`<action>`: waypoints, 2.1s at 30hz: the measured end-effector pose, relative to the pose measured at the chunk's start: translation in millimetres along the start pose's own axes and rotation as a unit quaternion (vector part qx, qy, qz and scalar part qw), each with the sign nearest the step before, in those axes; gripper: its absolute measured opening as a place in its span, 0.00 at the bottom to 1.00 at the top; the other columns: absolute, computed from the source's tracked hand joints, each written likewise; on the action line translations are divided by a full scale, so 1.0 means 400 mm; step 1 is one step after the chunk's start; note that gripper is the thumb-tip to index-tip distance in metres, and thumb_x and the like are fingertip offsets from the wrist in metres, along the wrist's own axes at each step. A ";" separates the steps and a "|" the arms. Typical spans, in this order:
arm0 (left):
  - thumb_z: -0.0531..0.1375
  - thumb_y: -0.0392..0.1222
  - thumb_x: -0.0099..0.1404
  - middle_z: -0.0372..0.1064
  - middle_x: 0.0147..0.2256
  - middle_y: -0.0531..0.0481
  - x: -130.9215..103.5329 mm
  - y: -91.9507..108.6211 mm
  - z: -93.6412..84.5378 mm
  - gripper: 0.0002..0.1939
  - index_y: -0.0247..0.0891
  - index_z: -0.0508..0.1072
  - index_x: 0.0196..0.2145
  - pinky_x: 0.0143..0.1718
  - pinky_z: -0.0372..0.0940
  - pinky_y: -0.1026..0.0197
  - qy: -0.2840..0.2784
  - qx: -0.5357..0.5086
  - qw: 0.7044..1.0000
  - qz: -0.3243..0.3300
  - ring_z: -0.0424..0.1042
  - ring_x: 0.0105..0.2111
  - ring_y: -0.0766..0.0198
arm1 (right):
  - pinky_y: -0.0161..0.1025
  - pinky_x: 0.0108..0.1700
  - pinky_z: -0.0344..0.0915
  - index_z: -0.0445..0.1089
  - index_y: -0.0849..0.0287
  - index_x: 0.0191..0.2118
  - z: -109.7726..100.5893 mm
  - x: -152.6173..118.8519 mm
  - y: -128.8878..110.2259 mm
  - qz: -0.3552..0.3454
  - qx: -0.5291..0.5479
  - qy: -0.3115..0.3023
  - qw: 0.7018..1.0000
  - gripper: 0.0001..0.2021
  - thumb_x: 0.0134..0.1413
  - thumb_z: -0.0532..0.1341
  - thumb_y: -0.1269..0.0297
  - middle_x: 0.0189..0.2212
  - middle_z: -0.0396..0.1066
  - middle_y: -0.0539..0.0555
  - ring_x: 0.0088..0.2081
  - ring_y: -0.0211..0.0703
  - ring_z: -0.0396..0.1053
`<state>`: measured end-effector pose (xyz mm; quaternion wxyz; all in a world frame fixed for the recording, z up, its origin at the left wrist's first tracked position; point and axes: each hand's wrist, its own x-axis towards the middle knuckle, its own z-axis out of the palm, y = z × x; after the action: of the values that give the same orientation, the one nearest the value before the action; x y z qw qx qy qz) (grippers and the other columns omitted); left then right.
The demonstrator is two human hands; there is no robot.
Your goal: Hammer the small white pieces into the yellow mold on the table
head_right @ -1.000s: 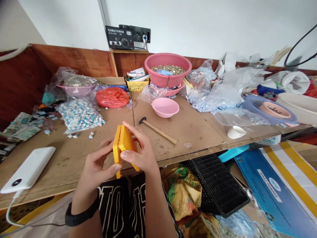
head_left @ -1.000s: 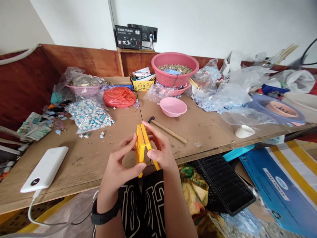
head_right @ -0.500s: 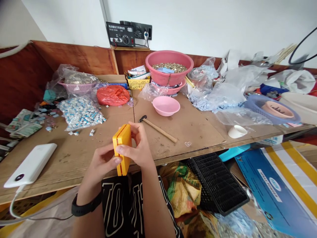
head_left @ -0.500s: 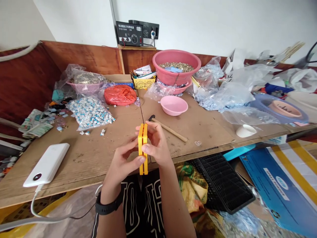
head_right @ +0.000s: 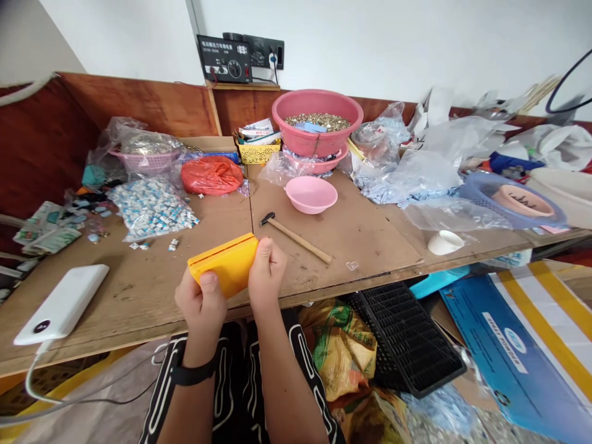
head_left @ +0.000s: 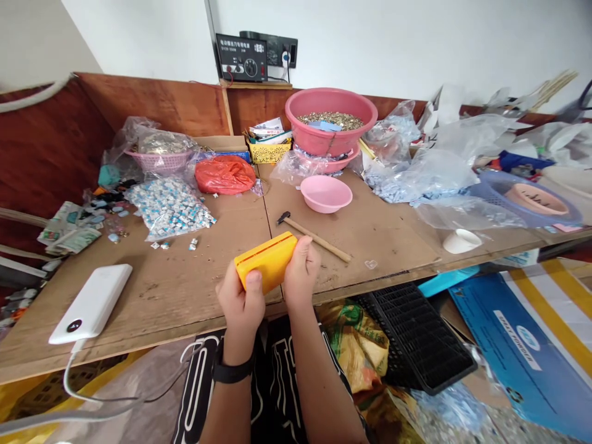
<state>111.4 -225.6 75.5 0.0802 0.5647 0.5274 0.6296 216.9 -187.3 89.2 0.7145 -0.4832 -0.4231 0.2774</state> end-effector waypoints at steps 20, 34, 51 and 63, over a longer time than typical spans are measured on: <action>0.45 0.69 0.87 0.55 0.24 0.54 -0.011 -0.066 -0.005 0.36 0.44 0.60 0.26 0.32 0.51 0.55 0.196 0.046 0.979 -0.011 0.57 0.27 0.60 | 0.42 0.37 0.65 0.72 0.54 0.33 0.056 -0.096 0.037 -0.012 0.014 -0.029 0.999 0.32 0.86 0.47 0.40 0.28 0.72 0.52 0.33 0.47 0.72; 0.75 0.46 0.74 0.85 0.59 0.42 -0.039 -0.191 0.090 0.12 0.43 0.90 0.53 0.67 0.70 0.40 -0.250 0.159 0.953 0.057 0.77 0.61 0.41 | 0.49 0.61 0.65 0.76 0.67 0.63 -0.270 0.300 0.206 -0.020 -0.650 -0.243 0.720 0.21 0.84 0.61 0.52 0.62 0.78 0.75 0.64 0.64 0.73; 0.55 0.44 0.83 0.77 0.70 0.34 -0.071 -0.202 0.107 0.21 0.40 0.83 0.63 0.83 0.49 0.28 -0.186 0.207 0.961 0.002 0.70 0.75 0.40 | 0.41 0.33 0.56 0.65 0.50 0.40 -0.492 0.046 0.121 -0.043 -0.474 -0.306 0.825 0.17 0.80 0.51 0.48 0.24 0.69 0.51 0.26 0.52 0.71; 0.53 0.32 0.78 0.78 0.70 0.39 -0.062 -0.217 0.095 0.26 0.41 0.85 0.62 0.80 0.55 0.31 -0.195 0.188 0.962 -0.007 0.72 0.75 0.44 | 0.40 0.34 0.56 0.63 0.50 0.39 -0.419 0.085 0.095 -0.037 -0.505 -0.331 0.796 0.12 0.78 0.56 0.55 0.26 0.72 0.52 0.29 0.51 0.73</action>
<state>107.3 -183.6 -12.8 0.0782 0.6780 0.6146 0.3956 380.1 -222.0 36.3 0.1952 -0.6380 -0.7315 0.1405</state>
